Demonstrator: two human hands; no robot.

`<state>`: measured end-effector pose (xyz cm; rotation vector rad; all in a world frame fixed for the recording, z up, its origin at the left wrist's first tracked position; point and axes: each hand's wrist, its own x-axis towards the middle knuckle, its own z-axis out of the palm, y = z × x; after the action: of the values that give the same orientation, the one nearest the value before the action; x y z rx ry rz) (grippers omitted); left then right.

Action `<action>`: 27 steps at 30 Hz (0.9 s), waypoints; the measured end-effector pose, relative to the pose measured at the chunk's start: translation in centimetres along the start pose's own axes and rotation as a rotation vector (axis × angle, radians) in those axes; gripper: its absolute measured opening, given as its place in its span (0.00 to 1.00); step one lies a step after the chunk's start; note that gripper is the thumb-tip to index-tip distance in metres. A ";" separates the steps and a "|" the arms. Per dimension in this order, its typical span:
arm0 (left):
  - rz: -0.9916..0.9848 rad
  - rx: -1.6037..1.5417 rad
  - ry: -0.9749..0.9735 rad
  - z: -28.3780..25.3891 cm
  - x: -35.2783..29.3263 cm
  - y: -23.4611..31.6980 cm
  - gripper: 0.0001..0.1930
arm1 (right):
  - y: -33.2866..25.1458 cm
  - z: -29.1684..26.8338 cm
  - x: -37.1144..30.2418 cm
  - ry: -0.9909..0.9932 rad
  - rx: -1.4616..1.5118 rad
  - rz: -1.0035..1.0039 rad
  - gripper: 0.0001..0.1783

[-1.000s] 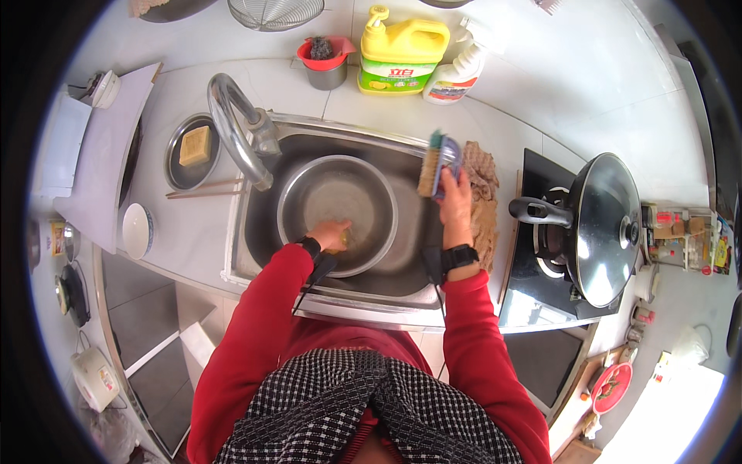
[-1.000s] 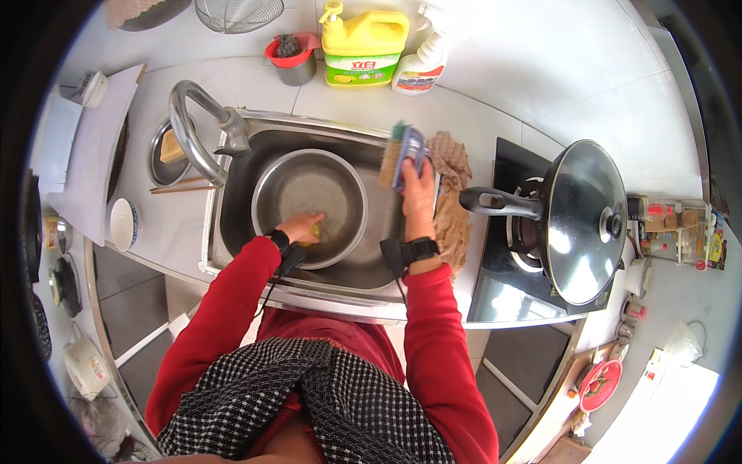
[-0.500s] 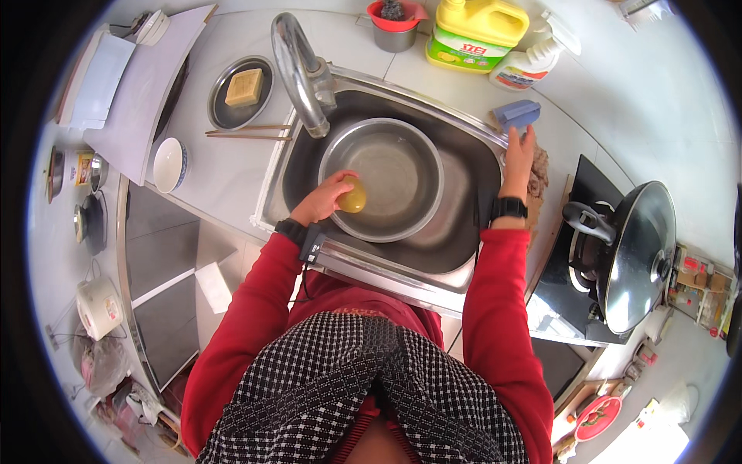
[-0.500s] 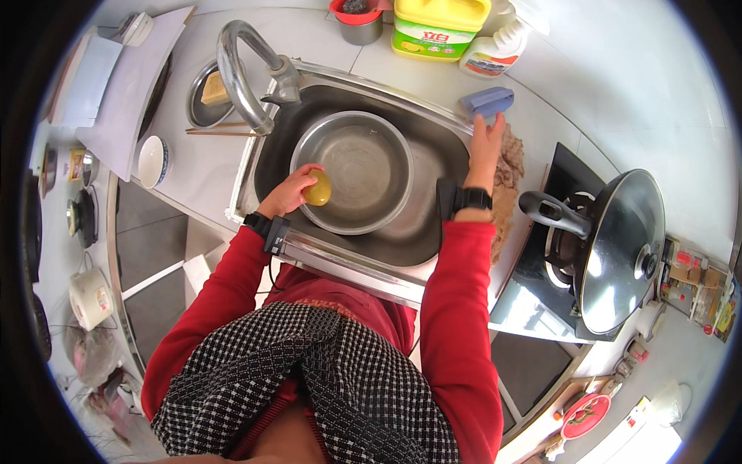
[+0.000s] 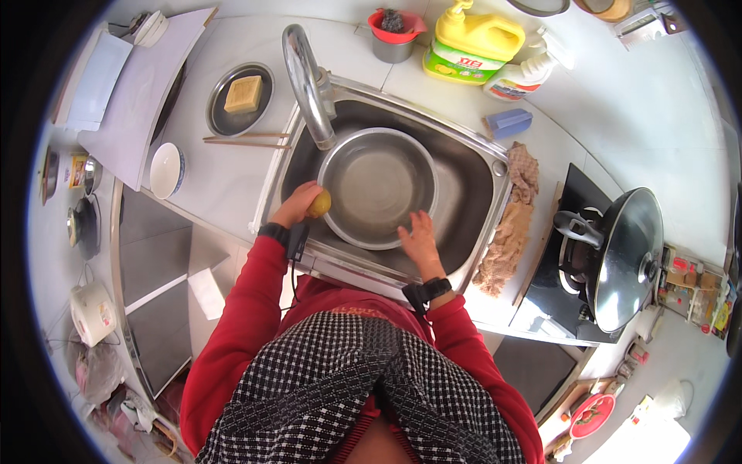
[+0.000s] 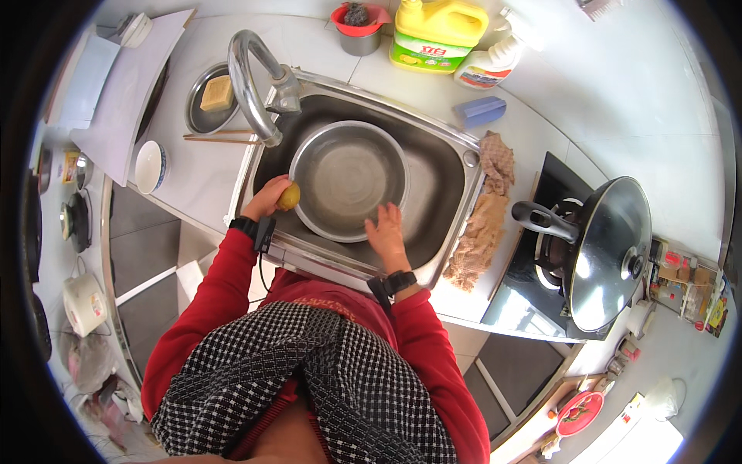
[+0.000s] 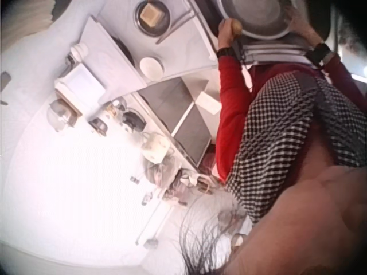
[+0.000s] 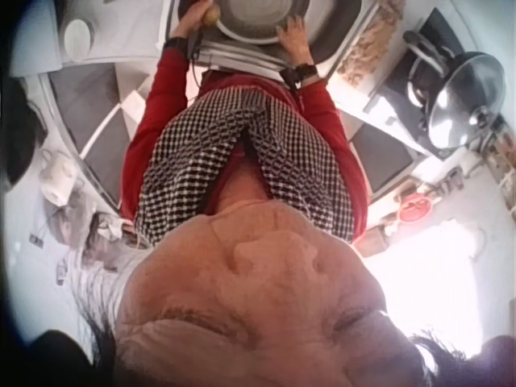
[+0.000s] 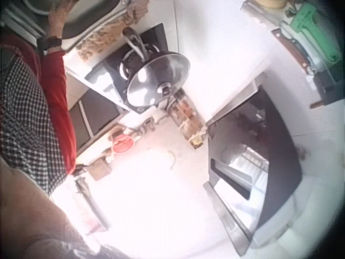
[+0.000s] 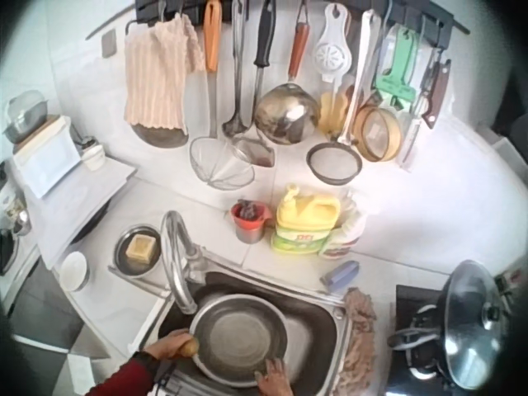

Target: The person washes a potato in the sink, then peels it with a peeler over a bowl. After peeling, the person places the potato on a cutting board and slices it into pieces with a knife.

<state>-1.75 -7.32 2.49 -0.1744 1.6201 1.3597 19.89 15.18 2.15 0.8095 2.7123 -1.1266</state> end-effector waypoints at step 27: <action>0.409 0.032 -0.613 8.8 -11.9 6.5 0.18 | -2.3 -10.3 -1.0 0.190 1.314 0.403 0.12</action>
<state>5.23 -3.13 16.50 0.5733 1.1827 1.4950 20.75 20.43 11.29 1.4795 1.4275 -2.7194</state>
